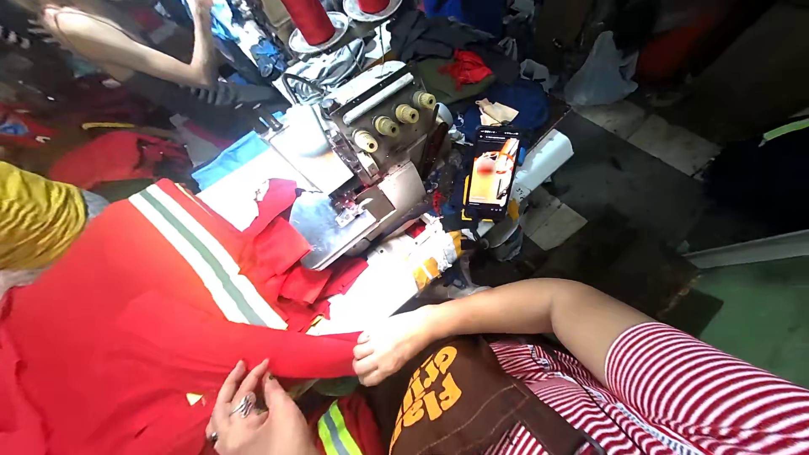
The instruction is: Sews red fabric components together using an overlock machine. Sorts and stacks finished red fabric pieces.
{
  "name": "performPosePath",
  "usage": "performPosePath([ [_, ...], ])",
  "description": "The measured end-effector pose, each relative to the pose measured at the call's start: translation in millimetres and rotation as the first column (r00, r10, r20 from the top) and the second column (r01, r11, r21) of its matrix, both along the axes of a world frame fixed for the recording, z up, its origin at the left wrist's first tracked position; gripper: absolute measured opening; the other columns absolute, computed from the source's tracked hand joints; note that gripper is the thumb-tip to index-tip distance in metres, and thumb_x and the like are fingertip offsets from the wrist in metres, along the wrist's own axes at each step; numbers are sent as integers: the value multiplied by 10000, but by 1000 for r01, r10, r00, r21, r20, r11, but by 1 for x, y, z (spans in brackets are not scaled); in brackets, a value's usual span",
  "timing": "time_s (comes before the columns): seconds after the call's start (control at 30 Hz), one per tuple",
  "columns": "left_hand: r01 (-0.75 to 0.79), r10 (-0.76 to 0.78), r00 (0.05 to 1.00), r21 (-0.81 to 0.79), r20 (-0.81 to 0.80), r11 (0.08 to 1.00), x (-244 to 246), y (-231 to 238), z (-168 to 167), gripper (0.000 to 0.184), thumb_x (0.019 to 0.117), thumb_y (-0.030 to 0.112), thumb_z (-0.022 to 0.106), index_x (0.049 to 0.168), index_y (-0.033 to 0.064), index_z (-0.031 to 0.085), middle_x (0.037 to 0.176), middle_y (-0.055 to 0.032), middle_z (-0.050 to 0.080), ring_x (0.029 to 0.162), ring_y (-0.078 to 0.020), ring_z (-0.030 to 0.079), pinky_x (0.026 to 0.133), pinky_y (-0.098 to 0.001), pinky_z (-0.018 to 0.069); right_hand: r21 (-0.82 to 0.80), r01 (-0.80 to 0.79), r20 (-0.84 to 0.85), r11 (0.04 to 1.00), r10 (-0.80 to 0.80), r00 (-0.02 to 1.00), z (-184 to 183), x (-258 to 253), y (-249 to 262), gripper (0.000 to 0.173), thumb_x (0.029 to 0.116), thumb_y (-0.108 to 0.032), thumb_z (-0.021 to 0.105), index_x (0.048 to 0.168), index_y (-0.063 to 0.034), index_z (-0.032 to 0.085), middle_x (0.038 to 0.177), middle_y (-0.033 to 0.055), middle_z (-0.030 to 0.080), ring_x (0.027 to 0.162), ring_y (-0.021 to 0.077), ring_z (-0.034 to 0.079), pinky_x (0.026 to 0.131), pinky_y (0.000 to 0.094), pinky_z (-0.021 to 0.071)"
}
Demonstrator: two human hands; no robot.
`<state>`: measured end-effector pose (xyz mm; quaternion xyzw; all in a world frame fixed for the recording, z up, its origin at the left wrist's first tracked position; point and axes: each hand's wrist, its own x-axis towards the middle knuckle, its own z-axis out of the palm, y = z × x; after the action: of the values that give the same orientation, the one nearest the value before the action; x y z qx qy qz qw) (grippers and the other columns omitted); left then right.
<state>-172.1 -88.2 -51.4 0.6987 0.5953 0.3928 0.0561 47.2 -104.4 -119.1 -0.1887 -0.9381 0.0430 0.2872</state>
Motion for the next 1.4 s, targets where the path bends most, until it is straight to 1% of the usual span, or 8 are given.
performPosePath([
  [0.27,-41,27,951,39,309,998,-2,-17,13,207,940,-12,605,1099,-108,695,1308,-280,611,1241,-225,607,992,-275,521,65,-44,-133,997,53,990,20,10,-8,170,1009,-16,553,1045,-47,715,921,129,723,916,285,710,846,398,574],
  [0.43,-111,76,917,67,392,992,-1,-48,16,229,933,-31,628,1137,-130,657,1289,-249,621,1182,-221,629,971,-303,541,-109,-22,-373,994,-21,927,34,17,-12,149,1016,-5,561,1023,-27,709,870,127,701,921,278,691,863,382,558],
  [0.63,113,-20,852,-147,523,983,15,-69,7,130,982,32,588,1051,-54,657,900,2,744,788,-54,723,698,-224,614,-283,-30,-286,959,-55,957,40,19,-9,172,1014,-2,559,1054,-42,721,883,111,714,879,257,699,837,368,557],
  [0.77,215,-7,813,-289,582,933,25,-71,7,125,1005,18,542,968,0,660,761,45,739,623,-33,698,553,-197,585,-359,40,-267,932,-143,953,46,18,-9,185,979,49,565,1078,-18,707,920,133,692,853,257,688,761,358,567],
  [0.9,282,-6,815,-387,579,878,33,-68,12,182,1038,48,493,961,12,654,743,57,732,601,-29,693,550,-203,590,-468,143,-202,872,-264,943,70,10,0,246,960,88,533,1142,12,680,1013,171,695,986,308,677,886,424,531],
  [1.03,370,-41,790,-424,611,827,36,-66,8,265,1067,78,439,943,23,666,745,24,756,602,-52,703,547,-209,582,-472,172,-172,865,-281,944,71,-2,15,155,995,-101,621,1102,-26,703,916,110,709,881,252,687,810,413,526],
  [1.17,373,-8,794,-477,607,796,31,-68,4,316,1090,111,412,937,17,672,750,4,763,607,-67,715,555,-217,591,-487,89,-151,869,-184,971,74,8,14,257,922,-48,705,1179,-38,689,983,118,720,917,266,689,843,440,526],
  [1.4,353,40,838,-596,545,722,18,-68,6,360,1101,154,385,931,18,672,761,3,763,612,-60,710,560,-208,580,-603,0,-119,798,-90,989,76,37,-5,264,990,68,519,1170,-14,694,949,142,709,907,272,693,818,418,552],
])
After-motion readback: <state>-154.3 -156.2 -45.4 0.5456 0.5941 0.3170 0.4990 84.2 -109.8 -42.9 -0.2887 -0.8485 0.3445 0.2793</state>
